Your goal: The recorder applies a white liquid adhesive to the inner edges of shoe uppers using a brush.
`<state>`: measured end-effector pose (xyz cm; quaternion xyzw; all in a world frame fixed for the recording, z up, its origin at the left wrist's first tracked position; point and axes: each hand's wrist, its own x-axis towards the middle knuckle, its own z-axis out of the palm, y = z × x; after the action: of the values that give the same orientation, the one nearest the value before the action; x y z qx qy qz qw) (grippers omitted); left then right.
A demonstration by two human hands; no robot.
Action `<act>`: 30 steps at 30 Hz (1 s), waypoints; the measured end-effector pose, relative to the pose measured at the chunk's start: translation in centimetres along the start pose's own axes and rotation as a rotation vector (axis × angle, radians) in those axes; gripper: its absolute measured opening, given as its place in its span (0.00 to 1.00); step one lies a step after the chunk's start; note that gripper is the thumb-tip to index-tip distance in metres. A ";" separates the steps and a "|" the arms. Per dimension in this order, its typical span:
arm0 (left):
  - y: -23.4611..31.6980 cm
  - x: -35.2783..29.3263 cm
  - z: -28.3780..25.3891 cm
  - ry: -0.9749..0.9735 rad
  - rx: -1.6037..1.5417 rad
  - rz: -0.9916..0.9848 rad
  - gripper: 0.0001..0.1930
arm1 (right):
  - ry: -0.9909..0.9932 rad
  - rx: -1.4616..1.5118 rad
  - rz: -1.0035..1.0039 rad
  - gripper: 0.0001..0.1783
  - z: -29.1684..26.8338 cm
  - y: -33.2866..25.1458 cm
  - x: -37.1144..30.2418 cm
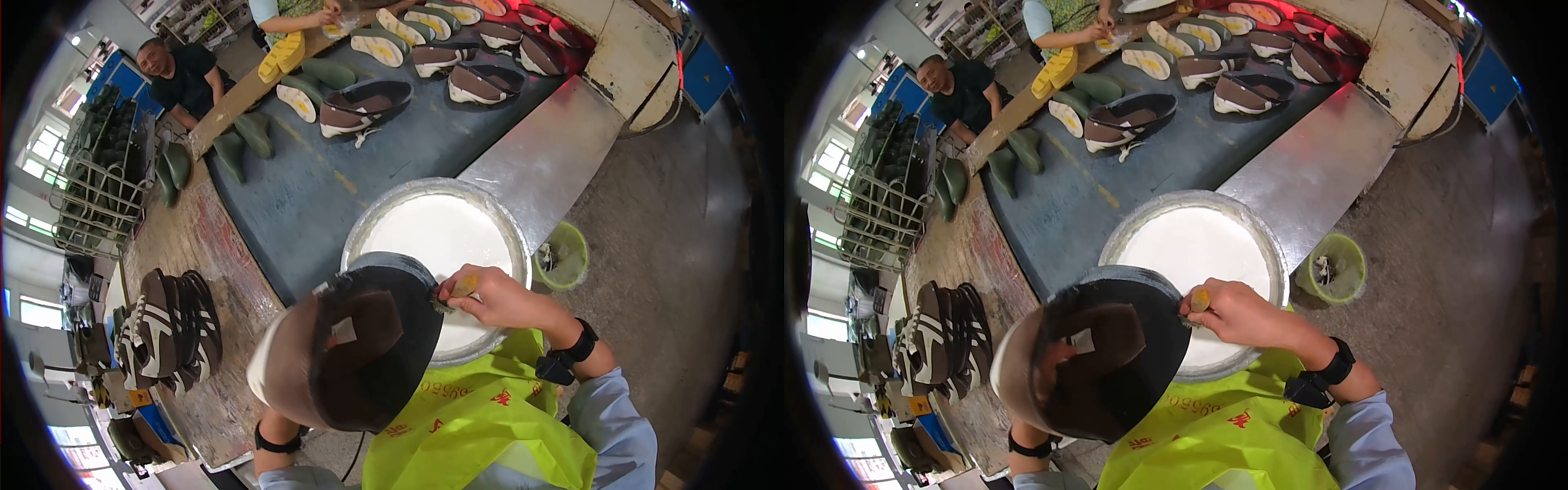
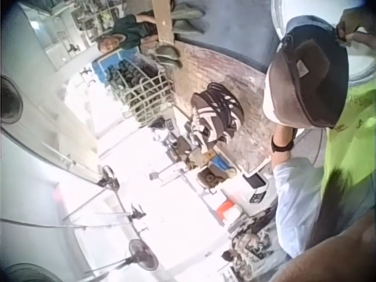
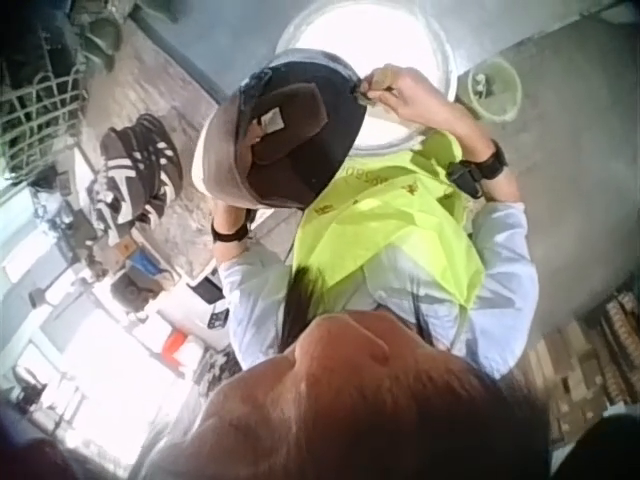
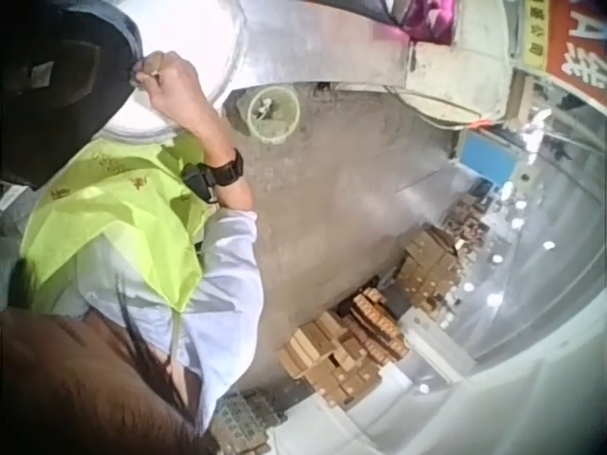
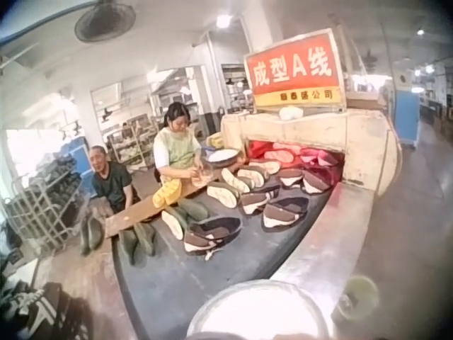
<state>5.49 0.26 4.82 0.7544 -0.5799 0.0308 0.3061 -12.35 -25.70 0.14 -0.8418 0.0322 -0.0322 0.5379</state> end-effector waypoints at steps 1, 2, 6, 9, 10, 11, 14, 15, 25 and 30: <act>0.1 -0.8 0.1 0.025 -0.008 -0.019 0.16 | 0.021 -0.035 -0.021 0.07 -0.1 -0.5 0.2; 0.5 -0.1 0.8 0.048 -0.013 -0.036 0.16 | 0.044 -0.067 -0.046 0.07 -0.2 -1.0 0.4; 1.2 -6.1 -0.2 0.117 -0.066 -0.076 0.15 | 0.290 0.221 -0.296 0.07 -1.2 -2.6 2.1; 0.9 -7.4 -0.3 0.164 -0.126 -0.102 0.14 | 0.306 0.250 -0.299 0.08 -1.8 -2.7 2.6; 1.0 -7.4 -0.2 0.182 -0.138 -0.119 0.14 | 0.309 0.265 -0.270 0.08 -1.8 -2.4 2.8; 1.3 -7.6 0.0 0.204 -0.147 -0.141 0.14 | 0.376 0.180 -0.282 0.07 -1.6 -1.5 2.8; 2.2 -7.6 0.9 0.277 -0.169 -0.223 0.14 | 0.513 0.053 -0.219 0.07 -0.1 0.2 1.4; 2.3 -7.5 1.4 0.298 -0.182 -0.252 0.13 | 0.608 0.049 -0.174 0.07 1.0 1.1 1.1; 4.5 -4.3 5.1 0.507 -0.302 -0.631 0.12 | 0.627 0.879 0.384 0.11 8.0 1.6 0.5; 1.8 -6.5 7.2 0.779 -0.191 -0.114 0.14 | 0.577 0.312 0.219 0.09 6.1 2.2 0.0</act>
<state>-0.42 1.98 -2.83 0.6854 -0.3780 0.2435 0.5728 -11.83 -21.09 -4.45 -0.6971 0.2679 -0.2157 0.6290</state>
